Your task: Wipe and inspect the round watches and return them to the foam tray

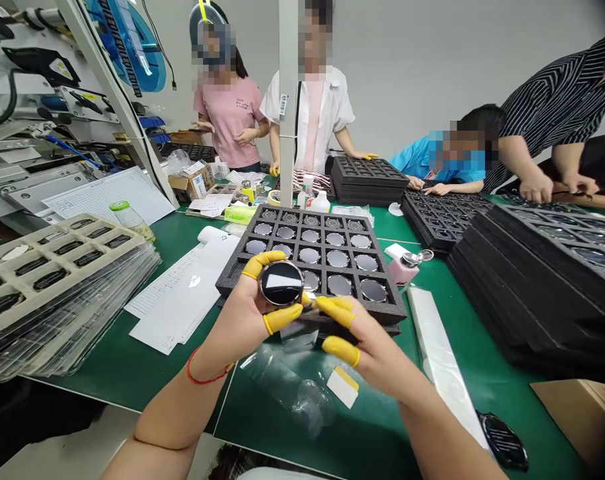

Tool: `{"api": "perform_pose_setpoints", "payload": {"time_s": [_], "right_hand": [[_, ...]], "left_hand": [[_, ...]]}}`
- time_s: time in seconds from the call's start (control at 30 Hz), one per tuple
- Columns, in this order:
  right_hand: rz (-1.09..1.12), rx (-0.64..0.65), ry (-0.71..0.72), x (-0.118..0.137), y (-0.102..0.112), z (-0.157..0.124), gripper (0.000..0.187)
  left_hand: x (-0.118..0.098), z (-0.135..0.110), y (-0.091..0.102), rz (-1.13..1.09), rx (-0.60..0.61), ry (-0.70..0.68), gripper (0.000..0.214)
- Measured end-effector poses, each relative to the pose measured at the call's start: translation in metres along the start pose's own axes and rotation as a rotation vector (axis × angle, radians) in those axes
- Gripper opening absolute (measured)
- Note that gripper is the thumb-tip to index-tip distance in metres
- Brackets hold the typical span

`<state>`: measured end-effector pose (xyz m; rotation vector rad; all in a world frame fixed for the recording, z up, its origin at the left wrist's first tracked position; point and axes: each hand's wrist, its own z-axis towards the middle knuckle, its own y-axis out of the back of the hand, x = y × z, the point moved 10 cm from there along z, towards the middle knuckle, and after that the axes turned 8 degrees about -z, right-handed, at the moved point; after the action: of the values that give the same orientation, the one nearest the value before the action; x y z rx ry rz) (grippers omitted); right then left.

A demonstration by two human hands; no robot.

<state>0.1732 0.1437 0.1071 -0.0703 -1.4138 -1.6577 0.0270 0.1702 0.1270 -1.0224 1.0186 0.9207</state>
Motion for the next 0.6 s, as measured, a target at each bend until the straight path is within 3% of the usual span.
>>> {"api": "perform_pose_setpoints", "payload": {"time_s": [0.07,0.17,0.27,0.4,0.6], "right_hand": [[0.161,0.068,-0.081,-0.002,-0.016,-0.001,0.044],[0.349,0.024,-0.248,-0.015,-0.022,-0.002,0.04],[0.445,-0.016,-0.333,-0.024,-0.019,-0.003,0.045],[0.406,-0.063,-0.303,-0.021,-0.007,-0.006,0.049],[0.095,-0.198,-0.14,0.0,0.017,-0.012,0.037]], "left_hand": [[-0.006,0.0,0.005,-0.02,-0.03,-0.062,0.064],[-0.008,0.0,0.006,-0.058,-0.039,-0.087,0.061],[-0.002,-0.003,-0.001,-0.077,0.004,-0.008,0.063],[0.02,-0.011,-0.022,-0.07,0.139,0.23,0.063],[0.028,-0.01,-0.026,-0.022,0.151,0.289,0.06]]}}
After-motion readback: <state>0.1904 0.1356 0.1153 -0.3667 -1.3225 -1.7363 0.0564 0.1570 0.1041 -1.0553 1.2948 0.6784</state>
